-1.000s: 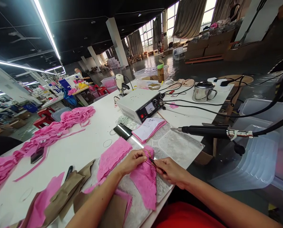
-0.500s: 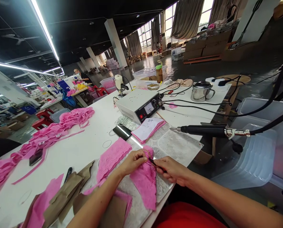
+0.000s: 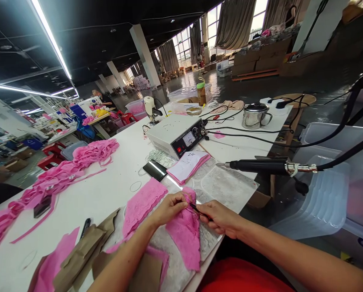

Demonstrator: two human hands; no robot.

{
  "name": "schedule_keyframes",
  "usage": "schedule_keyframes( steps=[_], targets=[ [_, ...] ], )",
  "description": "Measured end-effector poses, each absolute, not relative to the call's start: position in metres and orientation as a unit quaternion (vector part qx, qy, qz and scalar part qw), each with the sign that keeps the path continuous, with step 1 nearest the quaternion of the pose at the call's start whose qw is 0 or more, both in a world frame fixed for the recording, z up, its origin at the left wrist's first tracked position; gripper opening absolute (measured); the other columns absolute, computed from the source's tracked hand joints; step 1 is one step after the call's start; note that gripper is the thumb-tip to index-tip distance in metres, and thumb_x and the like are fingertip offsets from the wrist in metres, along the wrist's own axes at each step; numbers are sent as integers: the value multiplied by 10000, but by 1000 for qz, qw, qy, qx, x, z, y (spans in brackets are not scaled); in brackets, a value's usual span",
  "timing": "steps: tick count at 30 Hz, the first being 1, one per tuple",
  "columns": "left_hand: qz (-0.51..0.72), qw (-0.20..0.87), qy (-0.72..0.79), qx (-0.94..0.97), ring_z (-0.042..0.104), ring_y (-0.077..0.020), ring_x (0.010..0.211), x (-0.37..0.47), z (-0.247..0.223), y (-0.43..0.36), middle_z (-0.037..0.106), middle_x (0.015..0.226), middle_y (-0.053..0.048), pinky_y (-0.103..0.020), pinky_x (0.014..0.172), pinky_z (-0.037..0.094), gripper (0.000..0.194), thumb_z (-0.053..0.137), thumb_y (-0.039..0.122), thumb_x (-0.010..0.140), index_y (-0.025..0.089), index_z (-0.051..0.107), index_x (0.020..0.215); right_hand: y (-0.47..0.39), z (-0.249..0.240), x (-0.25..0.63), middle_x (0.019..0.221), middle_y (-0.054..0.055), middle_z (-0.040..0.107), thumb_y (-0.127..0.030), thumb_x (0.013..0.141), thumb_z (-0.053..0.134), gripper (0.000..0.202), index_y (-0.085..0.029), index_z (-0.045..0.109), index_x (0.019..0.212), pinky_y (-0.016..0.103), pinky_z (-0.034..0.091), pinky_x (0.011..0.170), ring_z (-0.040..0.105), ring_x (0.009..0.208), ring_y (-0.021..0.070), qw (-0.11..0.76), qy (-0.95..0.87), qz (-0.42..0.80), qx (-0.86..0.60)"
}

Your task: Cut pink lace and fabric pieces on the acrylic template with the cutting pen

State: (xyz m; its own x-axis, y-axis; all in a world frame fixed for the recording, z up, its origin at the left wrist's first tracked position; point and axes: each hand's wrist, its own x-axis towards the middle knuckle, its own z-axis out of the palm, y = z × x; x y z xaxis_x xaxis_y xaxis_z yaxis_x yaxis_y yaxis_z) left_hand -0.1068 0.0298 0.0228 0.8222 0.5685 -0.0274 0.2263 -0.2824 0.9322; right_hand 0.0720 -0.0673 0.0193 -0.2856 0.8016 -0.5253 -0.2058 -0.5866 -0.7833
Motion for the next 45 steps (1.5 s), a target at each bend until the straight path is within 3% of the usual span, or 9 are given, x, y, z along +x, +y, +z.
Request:
schedule_keyframes(
  steps=[19,25,29,38,41,45],
  targets=[
    [155,540,248,789,480,-148,775,-104,29,27,532,800,-27,-266,731,384,318,550,406,882,154,516,691,-63,26,71,472,-87,358,-270,929,415,368,-167,385,577,156,41,323,164,322,-2,327,-277,748,-507],
    [159,535,265,786,448,-134,722,-103,29,27,499,761,-14,-253,681,370,351,545,444,873,154,496,682,-71,24,82,524,-77,380,-298,906,454,264,-131,574,740,153,47,321,186,339,3,327,-291,757,-486],
    [158,523,277,790,413,-127,691,-102,30,27,460,730,-3,-246,640,347,383,544,475,862,157,467,662,-77,24,102,564,-72,379,-369,899,468,289,-126,611,835,152,53,330,185,362,3,363,-285,749,-476],
    [151,543,276,779,455,-138,736,-100,29,27,506,764,-12,-262,704,389,356,532,457,874,150,514,695,-66,19,95,560,-83,322,-494,848,456,350,-169,573,798,216,89,379,166,407,46,393,-374,666,-513],
    [150,553,280,771,477,-144,757,-100,30,26,535,796,-21,-267,725,407,343,531,460,877,151,539,730,-60,13,84,561,-67,307,-474,814,506,344,-179,477,638,226,203,459,274,503,74,435,-482,539,-536],
    [152,565,279,761,489,-144,773,-100,29,26,549,814,-23,-269,743,410,321,539,449,878,150,555,762,-52,6,76,561,-69,357,-363,728,620,287,-193,420,613,241,243,529,327,551,87,426,-553,416,-583]
  ],
)
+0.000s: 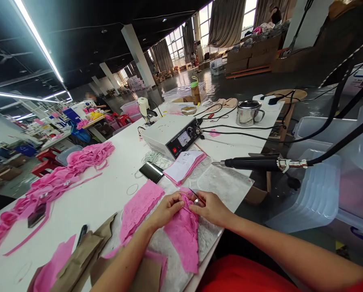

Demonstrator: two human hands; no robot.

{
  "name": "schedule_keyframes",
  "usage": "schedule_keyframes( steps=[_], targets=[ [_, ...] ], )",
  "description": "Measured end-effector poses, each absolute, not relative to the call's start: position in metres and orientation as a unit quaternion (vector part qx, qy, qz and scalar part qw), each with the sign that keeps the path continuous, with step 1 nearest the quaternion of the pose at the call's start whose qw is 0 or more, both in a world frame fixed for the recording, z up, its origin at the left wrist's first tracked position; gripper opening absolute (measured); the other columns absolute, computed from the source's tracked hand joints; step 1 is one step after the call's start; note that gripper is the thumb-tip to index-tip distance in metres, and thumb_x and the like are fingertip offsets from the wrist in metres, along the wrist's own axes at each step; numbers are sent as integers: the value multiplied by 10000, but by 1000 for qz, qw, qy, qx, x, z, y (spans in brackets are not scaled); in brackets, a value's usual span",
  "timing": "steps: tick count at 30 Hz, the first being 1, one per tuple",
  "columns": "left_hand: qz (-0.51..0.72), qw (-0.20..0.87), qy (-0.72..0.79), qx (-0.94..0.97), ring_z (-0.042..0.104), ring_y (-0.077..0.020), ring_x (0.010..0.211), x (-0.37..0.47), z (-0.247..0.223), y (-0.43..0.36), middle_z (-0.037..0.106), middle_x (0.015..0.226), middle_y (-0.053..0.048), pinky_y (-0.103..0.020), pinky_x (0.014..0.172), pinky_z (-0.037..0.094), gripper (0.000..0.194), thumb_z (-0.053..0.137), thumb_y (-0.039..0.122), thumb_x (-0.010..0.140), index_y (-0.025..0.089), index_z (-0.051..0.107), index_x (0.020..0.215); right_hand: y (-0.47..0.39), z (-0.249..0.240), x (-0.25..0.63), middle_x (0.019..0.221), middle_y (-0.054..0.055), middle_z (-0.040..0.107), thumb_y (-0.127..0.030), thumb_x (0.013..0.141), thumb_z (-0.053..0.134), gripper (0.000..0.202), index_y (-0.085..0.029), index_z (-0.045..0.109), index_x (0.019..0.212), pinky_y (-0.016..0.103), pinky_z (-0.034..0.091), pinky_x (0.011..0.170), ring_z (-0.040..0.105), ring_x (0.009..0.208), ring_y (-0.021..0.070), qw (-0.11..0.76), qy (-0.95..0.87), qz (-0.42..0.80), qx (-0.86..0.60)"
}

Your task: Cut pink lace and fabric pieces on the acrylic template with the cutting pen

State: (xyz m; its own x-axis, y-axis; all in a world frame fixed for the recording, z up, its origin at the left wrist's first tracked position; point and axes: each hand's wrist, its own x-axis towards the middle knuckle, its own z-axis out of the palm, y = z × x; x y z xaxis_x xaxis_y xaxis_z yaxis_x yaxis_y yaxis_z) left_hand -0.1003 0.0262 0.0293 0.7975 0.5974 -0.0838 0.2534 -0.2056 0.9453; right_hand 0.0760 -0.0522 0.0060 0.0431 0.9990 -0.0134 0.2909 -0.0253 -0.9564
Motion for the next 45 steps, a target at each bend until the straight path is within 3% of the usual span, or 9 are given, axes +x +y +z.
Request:
schedule_keyframes(
  steps=[6,12,16,19,25,30,34,36,45],
  targets=[
    [151,538,297,774,487,-137,737,-102,30,26,521,762,-7,-271,731,418,357,542,457,871,157,515,679,-48,1,74,522,-58,379,-253,760,515,252,-199,382,554,249,240,526,339,531,93,405,-572,378,-605],
    [175,423,300,837,444,-244,1227,-98,42,18,569,1195,-104,-357,971,387,261,474,382,920,191,650,950,-53,0,96,538,-36,442,-284,772,497,228,-189,462,568,255,274,538,399,552,114,390,-565,362,-631],
    [205,307,295,881,568,-200,976,-99,53,-10,607,1047,-106,-311,820,457,216,465,320,924,189,638,938,-63,2,111,599,-9,535,-450,791,526,307,-166,633,841,273,339,568,474,580,151,376,-544,334,-672],
    [124,250,274,920,558,-177,788,-107,54,-38,602,855,-75,-292,705,443,189,485,321,910,182,599,851,-65,3,109,604,-10,554,-465,779,567,418,-167,613,1068,278,352,591,503,587,168,319,-577,303,-688],
    [4,133,289,948,532,-227,777,-123,37,-76,592,876,-71,-340,676,399,348,658,492,762,187,526,867,-49,-3,96,740,52,633,-192,794,479,125,-182,604,786,278,316,610,544,683,186,246,-675,202,-666],
    [-5,91,336,938,537,-246,793,-116,32,-82,580,839,-70,-347,683,403,406,641,565,744,191,517,841,-53,-1,103,773,32,641,-296,843,462,199,-186,610,918,270,367,647,546,683,171,331,-632,225,-663],
    [-31,125,369,921,555,-228,786,-110,31,-79,606,837,-79,-321,671,401,116,507,272,869,179,555,821,-84,0,103,674,14,607,-408,845,469,302,-173,627,741,256,376,608,532,641,162,346,-616,344,-618],
    [-24,175,389,904,560,-213,755,-111,32,-76,614,811,-74,-303,651,386,152,457,198,877,174,576,786,-101,0,97,640,8,591,-391,834,480,299,-170,628,697,252,364,583,523,623,160,316,-616,409,-595],
    [90,450,439,772,465,-136,611,-112,40,-58,550,612,10,-239,578,338,166,499,178,793,160,596,660,-111,9,60,548,-20,462,-420,819,497,343,-190,458,568,257,250,532,383,544,120,277,-632,443,-572]
  ],
)
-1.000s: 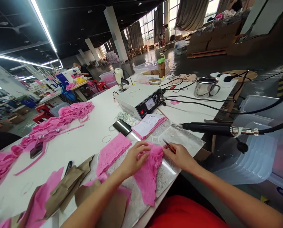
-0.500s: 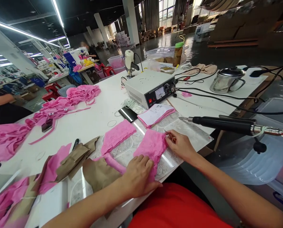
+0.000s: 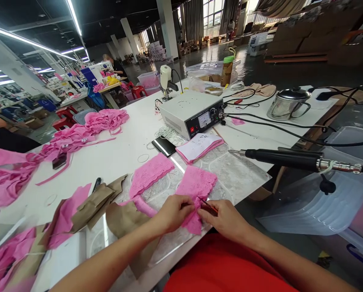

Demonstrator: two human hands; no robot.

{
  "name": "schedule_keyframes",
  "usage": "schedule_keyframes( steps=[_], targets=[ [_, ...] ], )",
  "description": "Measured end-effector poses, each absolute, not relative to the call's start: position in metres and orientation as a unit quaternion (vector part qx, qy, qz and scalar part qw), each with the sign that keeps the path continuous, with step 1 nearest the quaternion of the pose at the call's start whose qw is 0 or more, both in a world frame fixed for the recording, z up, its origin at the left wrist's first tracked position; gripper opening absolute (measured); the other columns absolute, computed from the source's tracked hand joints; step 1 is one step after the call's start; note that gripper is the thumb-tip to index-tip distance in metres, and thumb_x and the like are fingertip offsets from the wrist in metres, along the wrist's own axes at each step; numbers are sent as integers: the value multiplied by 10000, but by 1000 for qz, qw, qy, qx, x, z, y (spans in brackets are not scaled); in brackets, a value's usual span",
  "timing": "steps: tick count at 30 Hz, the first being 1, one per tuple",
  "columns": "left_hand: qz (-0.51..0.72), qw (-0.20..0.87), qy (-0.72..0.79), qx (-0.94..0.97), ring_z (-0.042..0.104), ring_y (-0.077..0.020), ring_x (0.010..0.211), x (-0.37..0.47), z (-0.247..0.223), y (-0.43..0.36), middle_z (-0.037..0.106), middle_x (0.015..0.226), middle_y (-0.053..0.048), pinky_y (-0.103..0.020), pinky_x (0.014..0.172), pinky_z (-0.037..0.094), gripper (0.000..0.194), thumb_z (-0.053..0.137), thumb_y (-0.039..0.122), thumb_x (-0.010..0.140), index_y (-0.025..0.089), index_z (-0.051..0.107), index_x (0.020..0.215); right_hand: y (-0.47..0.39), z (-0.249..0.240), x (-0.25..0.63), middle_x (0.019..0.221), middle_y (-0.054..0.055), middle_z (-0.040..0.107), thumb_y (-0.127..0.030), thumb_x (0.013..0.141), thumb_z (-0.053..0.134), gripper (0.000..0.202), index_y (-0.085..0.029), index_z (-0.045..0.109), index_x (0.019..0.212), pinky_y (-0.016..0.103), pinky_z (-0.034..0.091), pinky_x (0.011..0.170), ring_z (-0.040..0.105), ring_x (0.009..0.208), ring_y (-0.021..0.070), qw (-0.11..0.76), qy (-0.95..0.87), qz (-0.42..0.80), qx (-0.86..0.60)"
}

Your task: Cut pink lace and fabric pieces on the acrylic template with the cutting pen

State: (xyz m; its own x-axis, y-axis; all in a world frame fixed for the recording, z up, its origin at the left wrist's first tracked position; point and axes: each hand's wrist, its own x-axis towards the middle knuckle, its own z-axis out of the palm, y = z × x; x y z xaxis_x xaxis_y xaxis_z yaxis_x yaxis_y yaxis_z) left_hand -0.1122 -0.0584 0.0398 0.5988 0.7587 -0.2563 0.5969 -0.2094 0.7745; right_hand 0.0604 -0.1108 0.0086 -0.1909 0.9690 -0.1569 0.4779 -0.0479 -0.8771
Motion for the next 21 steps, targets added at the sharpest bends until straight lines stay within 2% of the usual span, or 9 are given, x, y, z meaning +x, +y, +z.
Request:
schedule_keyframes(
  steps=[2,5,8,12,15,18,21],
  targets=[
    [109,489,432,750,469,-139,635,-112,38,-57,564,644,4,-239,598,361,152,505,211,792,155,600,688,-108,8,56,557,-21,462,-424,807,519,333,-194,445,579,259,241,529,373,546,119,281,-637,434,-572],
    [117,494,434,744,454,-135,637,-112,35,-57,552,651,2,-241,599,364,155,499,237,797,156,571,686,-106,5,54,554,-33,414,-336,802,502,288,-200,386,576,259,237,534,349,551,113,305,-637,425,-566],
    [109,466,446,756,420,-125,610,-112,37,-59,512,619,12,-238,568,334,183,467,232,813,164,517,650,-108,2,55,570,-42,361,-313,805,471,274,-203,349,586,253,249,545,332,572,113,333,-630,438,-549],
    [103,418,471,770,473,-139,668,-109,43,-66,577,723,8,-240,582,321,132,572,294,789,163,555,782,-109,1,55,569,-45,357,-343,807,457,281,-205,345,589,254,235,534,311,563,110,341,-630,451,-532],
    [95,370,468,797,478,-131,661,-107,44,-67,570,707,22,-234,577,298,67,603,215,773,170,552,771,-107,3,56,551,-49,335,-355,809,456,304,-206,335,573,254,233,528,303,549,108,330,-638,456,-525],
    [93,324,436,834,461,-118,619,-108,42,-63,516,623,21,-237,591,299,202,522,130,825,161,520,625,-103,5,61,590,-28,440,-352,821,455,263,-199,431,609,260,290,564,402,588,128,334,-644,431,-536],
    [104,319,401,853,467,-115,616,-110,39,-54,484,617,12,-231,596,330,282,534,174,857,155,520,575,-101,5,69,686,4,550,-343,824,462,213,-191,520,686,275,345,626,490,668,158,353,-640,398,-554]
  ],
)
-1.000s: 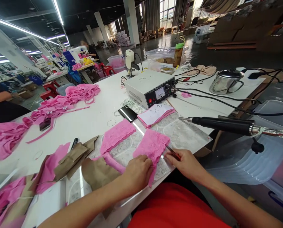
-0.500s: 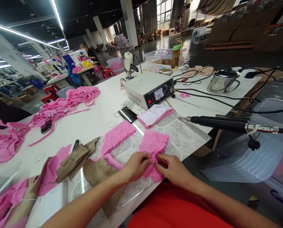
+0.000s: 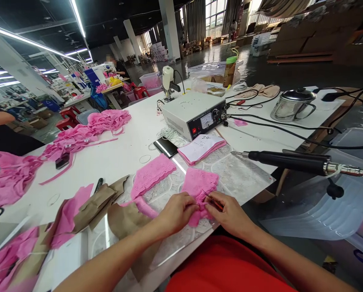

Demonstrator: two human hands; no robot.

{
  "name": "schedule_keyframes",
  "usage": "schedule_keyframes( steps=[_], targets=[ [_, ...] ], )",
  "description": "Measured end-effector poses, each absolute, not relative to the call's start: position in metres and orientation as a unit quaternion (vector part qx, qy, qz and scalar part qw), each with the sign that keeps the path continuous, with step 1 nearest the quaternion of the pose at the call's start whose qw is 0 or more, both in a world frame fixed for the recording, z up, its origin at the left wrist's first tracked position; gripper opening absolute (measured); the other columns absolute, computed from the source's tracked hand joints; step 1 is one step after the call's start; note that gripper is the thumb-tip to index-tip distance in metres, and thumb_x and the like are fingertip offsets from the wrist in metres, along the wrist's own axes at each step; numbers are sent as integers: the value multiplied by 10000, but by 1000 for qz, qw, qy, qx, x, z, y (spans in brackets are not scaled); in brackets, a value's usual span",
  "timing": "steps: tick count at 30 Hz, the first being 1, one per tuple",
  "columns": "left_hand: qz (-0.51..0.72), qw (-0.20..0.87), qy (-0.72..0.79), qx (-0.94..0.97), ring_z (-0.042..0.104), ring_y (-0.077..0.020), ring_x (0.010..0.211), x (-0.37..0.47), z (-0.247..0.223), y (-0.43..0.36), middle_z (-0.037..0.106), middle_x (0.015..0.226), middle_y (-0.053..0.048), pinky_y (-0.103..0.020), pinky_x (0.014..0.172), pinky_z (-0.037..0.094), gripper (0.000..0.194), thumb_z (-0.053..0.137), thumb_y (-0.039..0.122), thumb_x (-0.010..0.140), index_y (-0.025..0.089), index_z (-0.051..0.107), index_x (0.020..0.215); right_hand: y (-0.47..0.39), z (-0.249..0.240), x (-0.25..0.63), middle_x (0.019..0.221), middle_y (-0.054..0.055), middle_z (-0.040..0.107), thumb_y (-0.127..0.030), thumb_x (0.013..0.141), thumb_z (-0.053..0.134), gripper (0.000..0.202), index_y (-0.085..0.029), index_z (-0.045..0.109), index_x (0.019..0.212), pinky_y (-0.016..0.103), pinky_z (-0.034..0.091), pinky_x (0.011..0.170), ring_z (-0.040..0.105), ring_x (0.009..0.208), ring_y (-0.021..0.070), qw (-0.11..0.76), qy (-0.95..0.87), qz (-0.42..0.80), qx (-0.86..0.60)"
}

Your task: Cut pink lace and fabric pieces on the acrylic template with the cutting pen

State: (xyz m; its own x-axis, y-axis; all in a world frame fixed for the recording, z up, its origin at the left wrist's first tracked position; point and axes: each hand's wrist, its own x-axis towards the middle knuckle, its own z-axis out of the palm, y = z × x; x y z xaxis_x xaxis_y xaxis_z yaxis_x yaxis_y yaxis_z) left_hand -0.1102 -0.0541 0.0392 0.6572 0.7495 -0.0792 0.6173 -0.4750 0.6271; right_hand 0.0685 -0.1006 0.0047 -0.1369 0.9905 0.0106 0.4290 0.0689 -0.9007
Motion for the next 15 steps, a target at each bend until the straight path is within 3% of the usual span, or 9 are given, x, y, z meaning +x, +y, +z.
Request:
schedule_keyframes(
  steps=[4,8,12,15],
  targets=[
    [155,358,324,862,536,-123,757,-114,38,-42,574,931,-67,-242,710,428,257,552,238,874,143,600,641,-96,0,73,693,-2,569,-362,827,470,205,-192,541,736,280,364,635,503,659,157,366,-606,412,-574],
    [171,404,244,865,548,-101,728,-115,37,-32,535,1253,-125,-270,740,465,279,555,297,890,133,630,677,-88,-2,72,738,-14,564,-304,765,524,113,-201,487,795,273,388,655,521,679,147,423,-553,419,-583],
    [154,467,173,853,629,-180,934,-110,38,-24,616,1198,-142,-282,825,479,224,580,282,882,139,650,724,-80,-5,71,696,-38,527,-247,722,527,131,-216,428,802,261,378,599,497,624,135,451,-533,425,-576],
    [127,505,152,840,644,-184,942,-104,40,-19,677,1041,-132,-275,834,488,218,564,268,896,141,657,746,-78,-8,75,707,-31,522,-234,709,534,129,-212,441,796,273,397,624,498,647,141,461,-530,424,-572]
  ],
)
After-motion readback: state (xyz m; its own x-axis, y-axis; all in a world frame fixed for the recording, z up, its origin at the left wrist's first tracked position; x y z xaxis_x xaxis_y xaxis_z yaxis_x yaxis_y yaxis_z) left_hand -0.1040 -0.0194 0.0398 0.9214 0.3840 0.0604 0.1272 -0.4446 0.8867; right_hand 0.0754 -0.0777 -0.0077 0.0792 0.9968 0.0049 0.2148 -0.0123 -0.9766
